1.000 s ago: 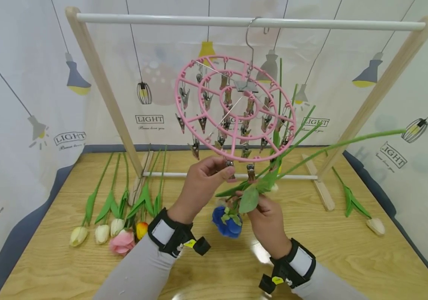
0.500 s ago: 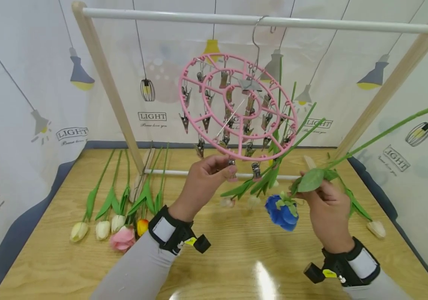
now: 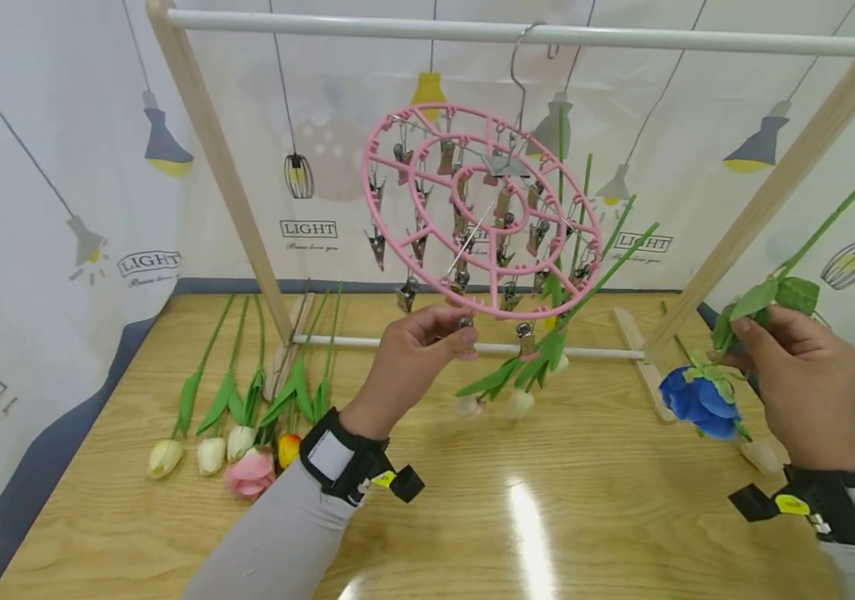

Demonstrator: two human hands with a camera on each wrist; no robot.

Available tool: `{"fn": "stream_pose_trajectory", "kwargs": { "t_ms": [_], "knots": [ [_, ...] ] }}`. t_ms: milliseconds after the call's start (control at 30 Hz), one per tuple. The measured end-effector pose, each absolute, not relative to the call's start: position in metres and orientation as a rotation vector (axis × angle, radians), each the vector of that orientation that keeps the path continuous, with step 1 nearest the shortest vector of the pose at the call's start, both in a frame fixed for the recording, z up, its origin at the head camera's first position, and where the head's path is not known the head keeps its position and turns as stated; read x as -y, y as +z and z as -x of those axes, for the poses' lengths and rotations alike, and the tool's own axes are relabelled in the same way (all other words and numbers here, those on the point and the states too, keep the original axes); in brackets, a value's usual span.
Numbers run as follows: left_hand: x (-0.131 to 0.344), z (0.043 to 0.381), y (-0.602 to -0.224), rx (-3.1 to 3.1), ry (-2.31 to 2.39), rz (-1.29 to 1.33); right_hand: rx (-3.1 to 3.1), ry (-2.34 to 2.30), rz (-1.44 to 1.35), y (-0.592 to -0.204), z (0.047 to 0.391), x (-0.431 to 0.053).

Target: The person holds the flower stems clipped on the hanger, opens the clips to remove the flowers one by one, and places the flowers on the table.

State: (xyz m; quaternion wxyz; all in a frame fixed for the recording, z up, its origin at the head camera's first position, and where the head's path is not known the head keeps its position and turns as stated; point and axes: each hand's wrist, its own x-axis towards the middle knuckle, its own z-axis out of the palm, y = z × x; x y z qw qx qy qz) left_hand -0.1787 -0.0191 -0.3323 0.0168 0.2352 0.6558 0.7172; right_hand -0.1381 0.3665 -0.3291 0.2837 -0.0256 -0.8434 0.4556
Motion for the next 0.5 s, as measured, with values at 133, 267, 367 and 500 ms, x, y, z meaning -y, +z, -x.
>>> {"fn": "stream_pose_trajectory", "kwargs": {
  "t_ms": [133, 267, 367, 500],
  "knots": [
    [0.020, 0.177, -0.330, -2.059, 2.218, -0.725, 2.322, 1.258, 0.104, -0.333, 0.143, -0.392],
    [0.020, 0.183, -0.339, -2.051, 2.220, -0.720, 2.405, 1.264, 0.173, -0.339, 0.148, -0.409],
    [0.018, 0.187, -0.345, -2.031, 2.228, -0.728, 2.518, 1.249, 0.210, -0.346, 0.152, -0.419],
    [0.017, 0.189, -0.347, -2.012, 2.234, -0.740, 2.728, 1.245, 0.196, -0.359, 0.157, -0.432]
  ]
}}
